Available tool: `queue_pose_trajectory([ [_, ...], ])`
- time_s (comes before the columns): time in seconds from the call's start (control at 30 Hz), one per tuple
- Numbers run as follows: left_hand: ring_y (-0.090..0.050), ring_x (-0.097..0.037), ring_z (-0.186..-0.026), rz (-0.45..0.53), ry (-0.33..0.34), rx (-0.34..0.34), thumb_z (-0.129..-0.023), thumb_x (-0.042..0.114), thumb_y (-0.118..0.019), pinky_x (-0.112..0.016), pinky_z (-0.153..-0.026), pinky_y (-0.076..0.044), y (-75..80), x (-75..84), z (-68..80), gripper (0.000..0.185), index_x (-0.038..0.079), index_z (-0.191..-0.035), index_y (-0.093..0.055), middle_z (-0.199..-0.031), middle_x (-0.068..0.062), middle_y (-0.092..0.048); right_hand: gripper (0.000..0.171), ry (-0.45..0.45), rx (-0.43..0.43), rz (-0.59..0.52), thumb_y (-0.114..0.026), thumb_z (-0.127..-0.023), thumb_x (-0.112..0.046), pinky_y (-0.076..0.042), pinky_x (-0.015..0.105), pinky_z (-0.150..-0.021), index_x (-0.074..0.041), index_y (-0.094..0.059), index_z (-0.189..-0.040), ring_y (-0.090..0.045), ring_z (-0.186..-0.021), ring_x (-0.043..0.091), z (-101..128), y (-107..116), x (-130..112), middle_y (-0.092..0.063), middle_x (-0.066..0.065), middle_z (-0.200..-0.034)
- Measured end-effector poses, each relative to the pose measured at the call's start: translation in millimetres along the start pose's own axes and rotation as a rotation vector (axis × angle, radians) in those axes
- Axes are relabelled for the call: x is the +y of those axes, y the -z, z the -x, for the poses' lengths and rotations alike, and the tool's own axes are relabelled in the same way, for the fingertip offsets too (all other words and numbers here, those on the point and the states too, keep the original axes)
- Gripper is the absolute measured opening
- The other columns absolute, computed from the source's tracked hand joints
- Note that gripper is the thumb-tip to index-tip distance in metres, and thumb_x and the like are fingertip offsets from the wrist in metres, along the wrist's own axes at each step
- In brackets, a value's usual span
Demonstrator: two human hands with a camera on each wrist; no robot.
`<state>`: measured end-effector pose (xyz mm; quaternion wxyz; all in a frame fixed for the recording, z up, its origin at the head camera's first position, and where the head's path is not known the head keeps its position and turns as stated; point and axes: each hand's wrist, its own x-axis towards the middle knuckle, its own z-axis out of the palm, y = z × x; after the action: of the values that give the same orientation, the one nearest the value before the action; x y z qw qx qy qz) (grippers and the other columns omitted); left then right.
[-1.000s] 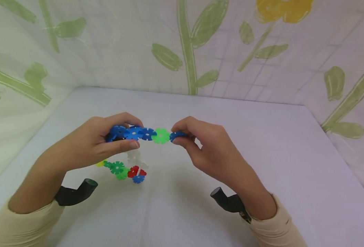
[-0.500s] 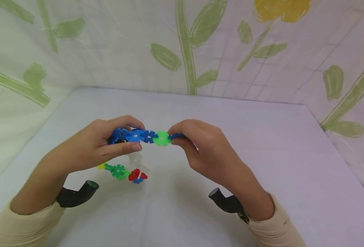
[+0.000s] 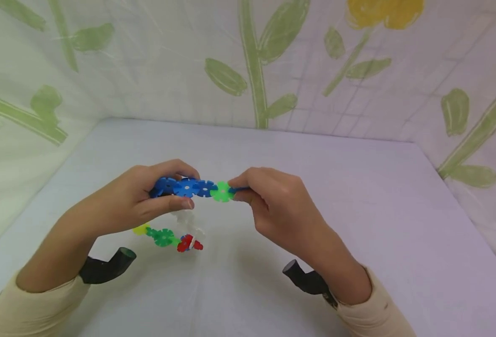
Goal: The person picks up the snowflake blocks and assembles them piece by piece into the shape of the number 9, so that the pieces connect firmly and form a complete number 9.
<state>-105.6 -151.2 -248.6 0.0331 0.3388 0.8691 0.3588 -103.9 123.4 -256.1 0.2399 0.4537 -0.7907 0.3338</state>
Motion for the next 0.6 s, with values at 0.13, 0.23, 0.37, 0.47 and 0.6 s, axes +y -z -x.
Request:
queue_pose_trajectory([
  [0.13,-0.059,-0.010,-0.071,-0.022,-0.005,0.001,-0.094,0.036,-0.071,-0.032,-0.063,-0.051,5.7,1.7,2.1,0.033,0.024,-0.123,-0.059,-0.081,0.008,-0.062,0.039,0.027,0.008,-0.102,-0.077,-0.074,0.018,-0.054,0.021,-0.079,0.002,-0.070,-0.108,-0.070,-0.084,0.014,-2,2,6,-0.073,0.003,-0.098],
  [0.23,-0.059,-0.009,-0.069,-0.058,-0.001,0.020,-0.094,0.037,-0.071,-0.031,-0.062,-0.050,13.3,2.7,6.3,0.032,0.025,-0.122,-0.060,-0.079,0.010,-0.062,0.044,0.009,-0.084,-0.313,-0.077,-0.082,0.009,-0.056,0.026,-0.079,0.003,-0.064,-0.123,-0.069,-0.090,0.017,-2,0,19,-0.071,0.007,-0.109],
  [0.37,-0.060,-0.007,-0.067,-0.072,-0.005,0.036,-0.094,0.033,-0.072,-0.030,-0.062,-0.051,22.0,4.0,11.6,0.028,0.024,-0.118,-0.061,-0.078,0.011,-0.063,0.044,-0.164,-0.293,-0.663,-0.063,-0.101,-0.017,-0.058,0.038,-0.077,0.002,-0.051,-0.138,-0.067,-0.096,0.026,1,-13,44,-0.065,0.011,-0.119],
  [0.47,-0.061,-0.005,-0.067,-0.080,-0.013,0.025,-0.094,0.034,-0.072,-0.030,-0.063,-0.053,25.2,4.2,13.4,0.026,0.024,-0.116,-0.061,-0.078,0.013,-0.064,0.046,-0.287,-0.410,-0.839,-0.046,-0.108,-0.032,-0.058,0.043,-0.075,0.002,-0.051,-0.138,-0.067,-0.094,0.031,3,-29,58,-0.065,0.014,-0.116],
  [0.6,-0.059,-0.005,-0.066,-0.103,-0.024,0.044,-0.094,0.033,-0.072,-0.029,-0.061,-0.052,29.4,1.5,15.8,0.024,0.024,-0.114,-0.062,-0.077,0.013,-0.062,0.059,-0.310,-0.494,-1.066,-0.035,-0.108,-0.046,-0.058,0.045,-0.074,0.006,-0.053,-0.130,-0.067,-0.090,0.034,4,-50,64,-0.066,0.021,-0.113],
])
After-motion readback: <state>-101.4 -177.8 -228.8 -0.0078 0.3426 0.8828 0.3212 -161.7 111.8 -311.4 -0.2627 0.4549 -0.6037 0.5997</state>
